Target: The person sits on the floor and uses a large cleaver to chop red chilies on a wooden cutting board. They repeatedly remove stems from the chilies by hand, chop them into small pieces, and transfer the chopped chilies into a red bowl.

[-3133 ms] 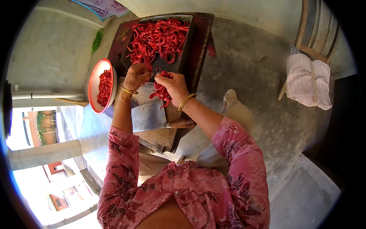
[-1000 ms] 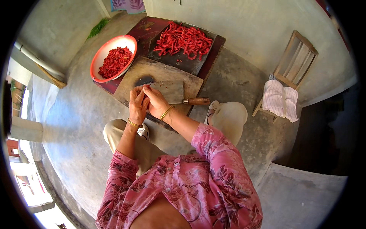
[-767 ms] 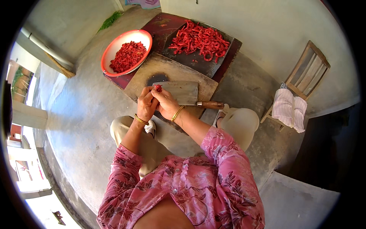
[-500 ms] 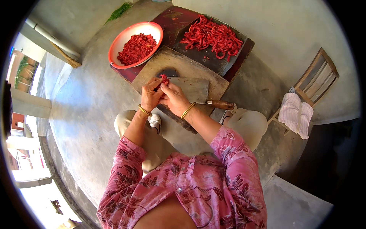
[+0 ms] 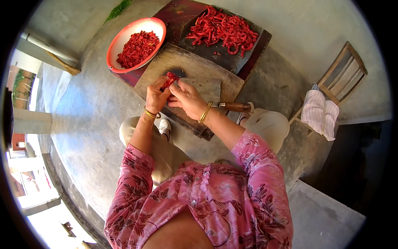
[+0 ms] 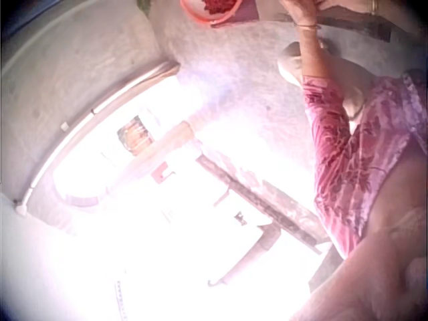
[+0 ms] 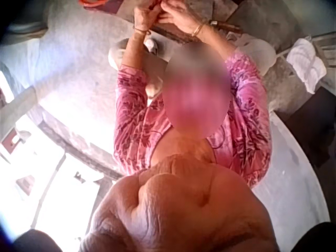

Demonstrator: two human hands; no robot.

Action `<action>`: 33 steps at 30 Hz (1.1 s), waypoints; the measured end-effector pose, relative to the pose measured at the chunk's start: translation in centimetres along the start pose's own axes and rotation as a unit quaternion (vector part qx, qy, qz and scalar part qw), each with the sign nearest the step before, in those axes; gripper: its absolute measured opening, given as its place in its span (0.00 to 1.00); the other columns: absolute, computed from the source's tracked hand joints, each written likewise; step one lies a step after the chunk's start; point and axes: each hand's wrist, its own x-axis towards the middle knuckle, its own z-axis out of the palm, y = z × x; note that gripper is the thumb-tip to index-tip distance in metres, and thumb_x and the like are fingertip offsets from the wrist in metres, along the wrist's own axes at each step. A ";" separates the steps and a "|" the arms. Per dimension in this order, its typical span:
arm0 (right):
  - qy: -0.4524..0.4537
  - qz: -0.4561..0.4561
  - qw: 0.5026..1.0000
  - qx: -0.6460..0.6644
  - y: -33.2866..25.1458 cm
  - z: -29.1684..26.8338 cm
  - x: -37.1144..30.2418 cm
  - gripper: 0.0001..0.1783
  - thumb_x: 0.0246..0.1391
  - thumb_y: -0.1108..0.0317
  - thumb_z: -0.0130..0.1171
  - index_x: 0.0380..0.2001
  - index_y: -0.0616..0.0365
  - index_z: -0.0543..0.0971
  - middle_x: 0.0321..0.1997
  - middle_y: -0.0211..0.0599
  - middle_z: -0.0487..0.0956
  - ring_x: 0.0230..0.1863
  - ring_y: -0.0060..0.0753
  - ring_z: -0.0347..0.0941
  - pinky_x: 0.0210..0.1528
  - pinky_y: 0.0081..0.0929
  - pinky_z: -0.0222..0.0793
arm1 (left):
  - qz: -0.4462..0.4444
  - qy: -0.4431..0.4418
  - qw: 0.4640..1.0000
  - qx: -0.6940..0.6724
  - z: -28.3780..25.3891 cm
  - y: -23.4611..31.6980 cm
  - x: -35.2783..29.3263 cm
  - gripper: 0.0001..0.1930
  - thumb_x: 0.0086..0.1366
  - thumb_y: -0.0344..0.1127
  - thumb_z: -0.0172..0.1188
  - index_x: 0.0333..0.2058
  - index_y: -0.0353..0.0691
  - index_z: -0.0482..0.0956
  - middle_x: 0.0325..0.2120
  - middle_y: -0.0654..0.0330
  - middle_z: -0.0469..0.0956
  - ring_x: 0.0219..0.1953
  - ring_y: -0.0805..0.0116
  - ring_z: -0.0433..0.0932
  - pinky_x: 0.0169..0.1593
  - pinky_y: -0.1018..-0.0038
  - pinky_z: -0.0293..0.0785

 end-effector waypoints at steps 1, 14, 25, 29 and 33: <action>0.025 -0.011 0.996 -0.081 -0.8 -0.4 -0.8 0.28 0.61 0.57 0.49 0.59 0.59 0.61 0.52 0.36 0.70 0.46 0.26 0.71 0.48 0.33 0.69 | -0.026 -0.007 1.000 -0.004 -0.5 -0.1 0.1 0.11 0.52 0.23 0.56 0.36 0.32 0.78 0.32 0.53 0.76 0.31 0.63 0.76 0.34 0.74 0.71; 0.022 -0.192 0.476 -0.858 -4.0 -6.7 -10.3 0.17 0.45 0.74 0.55 0.42 0.60 0.73 0.33 0.37 0.69 0.36 0.38 0.68 0.39 0.32 0.67 | 0.046 0.032 0.981 0.184 -3.3 -3.4 0.3 0.15 0.51 0.22 0.58 0.40 0.33 0.76 0.36 0.50 0.75 0.35 0.53 0.76 0.38 0.68 0.72; 0.104 -0.107 0.630 -0.762 -8.8 -7.3 -14.5 0.14 0.43 0.73 0.55 0.37 0.62 0.74 0.30 0.42 0.74 0.33 0.46 0.73 0.35 0.39 0.69 | 0.073 0.016 0.980 0.182 -0.1 -3.0 0.0 0.15 0.51 0.21 0.58 0.41 0.34 0.74 0.37 0.50 0.73 0.38 0.49 0.75 0.39 0.63 0.72; 0.141 -0.037 0.762 -0.631 -9.7 -6.2 -15.0 0.08 0.47 0.72 0.54 0.29 0.66 0.71 0.25 0.51 0.71 0.27 0.51 0.70 0.29 0.38 0.64 | 0.096 -0.025 0.973 0.209 2.0 -1.3 -0.6 0.15 0.51 0.22 0.56 0.39 0.32 0.73 0.36 0.50 0.71 0.39 0.50 0.72 0.42 0.63 0.70; 0.136 -0.002 0.806 -0.576 -9.0 -5.4 -14.5 0.08 0.49 0.71 0.53 0.27 0.67 0.69 0.22 0.51 0.68 0.23 0.49 0.65 0.27 0.35 0.60 | 0.145 -0.052 0.956 0.252 3.7 0.1 -1.8 0.17 0.50 0.22 0.55 0.41 0.29 0.71 0.39 0.49 0.68 0.40 0.50 0.68 0.46 0.64 0.68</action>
